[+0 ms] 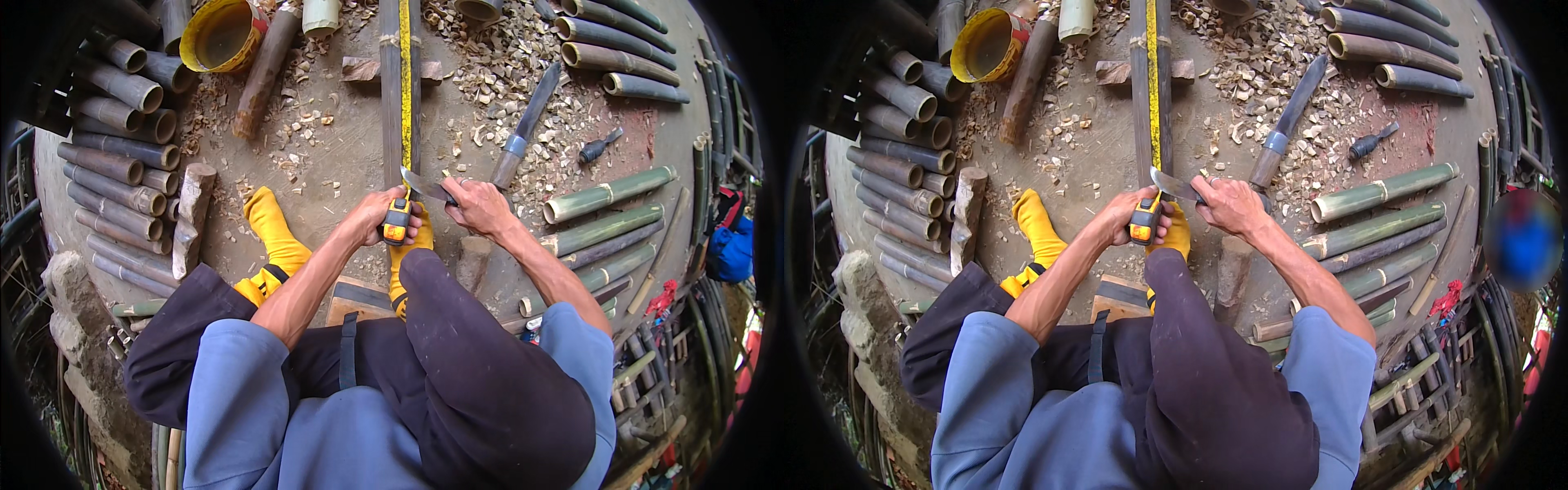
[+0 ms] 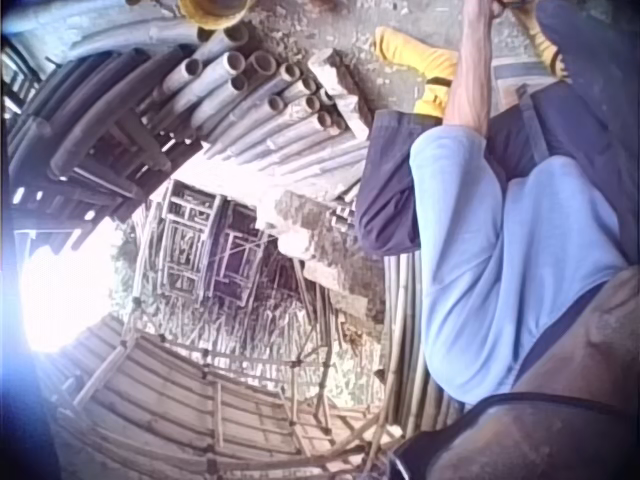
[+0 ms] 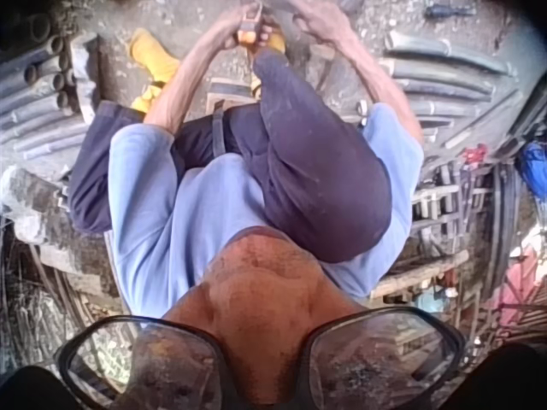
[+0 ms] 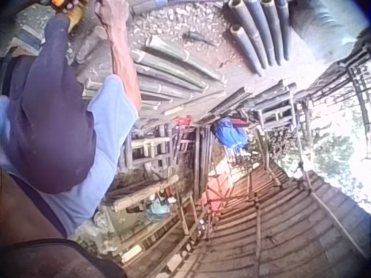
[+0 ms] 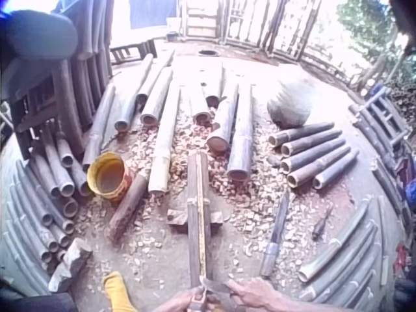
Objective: The person measures, cuts, and drills bamboo poles using a tape measure, a knife, a wooden mallet, and a hand drill. The person also handles and arranges several bamboo poles on the ground.
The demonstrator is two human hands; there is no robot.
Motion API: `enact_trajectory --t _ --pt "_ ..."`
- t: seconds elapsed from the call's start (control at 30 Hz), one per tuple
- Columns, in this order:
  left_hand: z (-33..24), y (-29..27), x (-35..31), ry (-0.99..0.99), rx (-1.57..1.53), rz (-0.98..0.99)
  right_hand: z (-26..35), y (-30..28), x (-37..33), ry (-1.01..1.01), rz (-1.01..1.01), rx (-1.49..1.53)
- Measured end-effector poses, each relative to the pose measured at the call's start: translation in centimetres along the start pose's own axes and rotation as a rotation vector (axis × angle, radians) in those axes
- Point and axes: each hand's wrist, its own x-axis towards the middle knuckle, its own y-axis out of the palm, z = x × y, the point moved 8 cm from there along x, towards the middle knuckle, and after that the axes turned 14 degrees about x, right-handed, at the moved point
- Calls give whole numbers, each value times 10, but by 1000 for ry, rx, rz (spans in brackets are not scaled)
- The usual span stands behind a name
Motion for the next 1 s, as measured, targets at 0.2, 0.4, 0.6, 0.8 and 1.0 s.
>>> enact_trajectory --t 0.2,0.4,0.6,0.8,1.0 --pt "2 -5 -2 11 -1 7 9 1 5 -19 -8 17" --pt "16 58 -14 76 -209 26 -4 -15 -17 121 2 11" --pt "-13 40 -34 598 72 -218 -33 -117 -81 189 -781 207" --pt "-31 -113 -82 708 274 -605 -187 -139 -59 615 -1221 257" --pt "-45 -159 -86 711 974 -846 -291 -141 -104 670 -1319 217"
